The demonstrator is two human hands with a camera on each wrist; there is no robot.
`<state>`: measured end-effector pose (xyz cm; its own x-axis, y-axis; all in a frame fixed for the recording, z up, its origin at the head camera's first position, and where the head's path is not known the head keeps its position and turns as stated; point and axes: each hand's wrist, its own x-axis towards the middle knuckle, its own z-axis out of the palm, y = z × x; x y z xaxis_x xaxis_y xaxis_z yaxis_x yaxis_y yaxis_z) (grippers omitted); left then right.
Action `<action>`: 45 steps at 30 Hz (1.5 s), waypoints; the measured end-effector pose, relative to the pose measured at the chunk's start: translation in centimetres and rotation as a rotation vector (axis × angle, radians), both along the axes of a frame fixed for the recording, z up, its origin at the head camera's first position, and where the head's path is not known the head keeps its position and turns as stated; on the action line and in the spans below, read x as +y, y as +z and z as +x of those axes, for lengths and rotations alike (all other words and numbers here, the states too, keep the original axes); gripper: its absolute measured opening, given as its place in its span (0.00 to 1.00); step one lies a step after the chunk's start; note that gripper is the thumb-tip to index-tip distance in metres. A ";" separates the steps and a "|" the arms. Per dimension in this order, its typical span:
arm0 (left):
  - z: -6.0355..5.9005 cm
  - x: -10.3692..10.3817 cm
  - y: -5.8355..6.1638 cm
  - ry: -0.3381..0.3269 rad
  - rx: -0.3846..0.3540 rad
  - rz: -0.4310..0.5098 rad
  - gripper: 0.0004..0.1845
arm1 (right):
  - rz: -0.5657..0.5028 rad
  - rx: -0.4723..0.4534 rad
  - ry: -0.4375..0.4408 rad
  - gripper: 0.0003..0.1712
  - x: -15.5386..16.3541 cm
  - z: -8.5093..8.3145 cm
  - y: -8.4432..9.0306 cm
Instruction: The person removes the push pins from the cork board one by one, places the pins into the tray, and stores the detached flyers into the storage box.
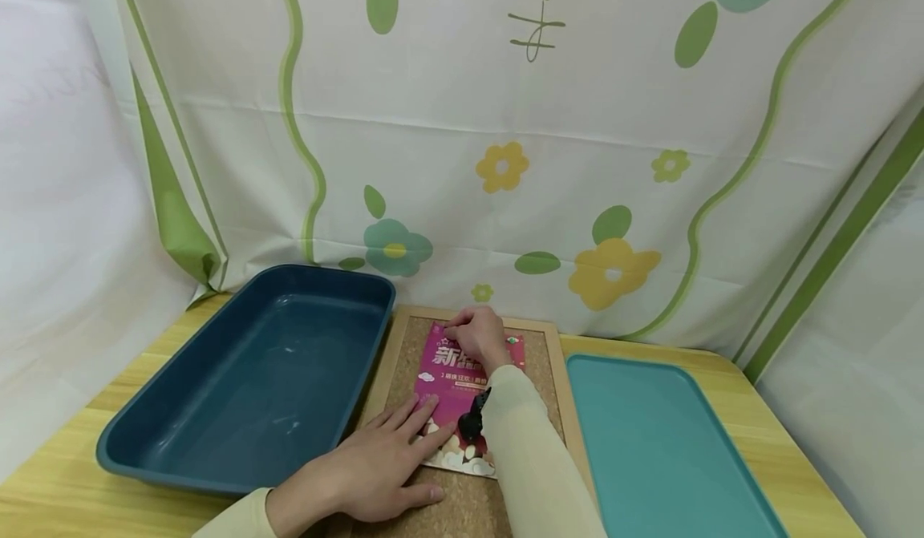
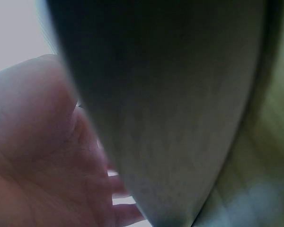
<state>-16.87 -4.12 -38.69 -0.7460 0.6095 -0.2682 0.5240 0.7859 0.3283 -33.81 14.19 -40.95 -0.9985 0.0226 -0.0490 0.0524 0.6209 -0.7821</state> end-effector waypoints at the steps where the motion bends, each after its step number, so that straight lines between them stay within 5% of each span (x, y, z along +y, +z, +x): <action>1: 0.0 0.0 0.0 -0.001 0.001 0.001 0.40 | 0.001 0.001 -0.002 0.06 0.0 0.0 0.0; 45: 0.0 0.1 -0.2 -0.010 0.012 0.001 0.40 | 0.007 -0.003 0.012 0.07 0.1 -0.1 0.0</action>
<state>-16.86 -4.01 -38.89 -0.7428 0.6172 -0.2593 0.5357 0.7803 0.3227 -33.93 14.31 -40.97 -0.9986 0.0108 -0.0517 0.0470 0.6271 -0.7775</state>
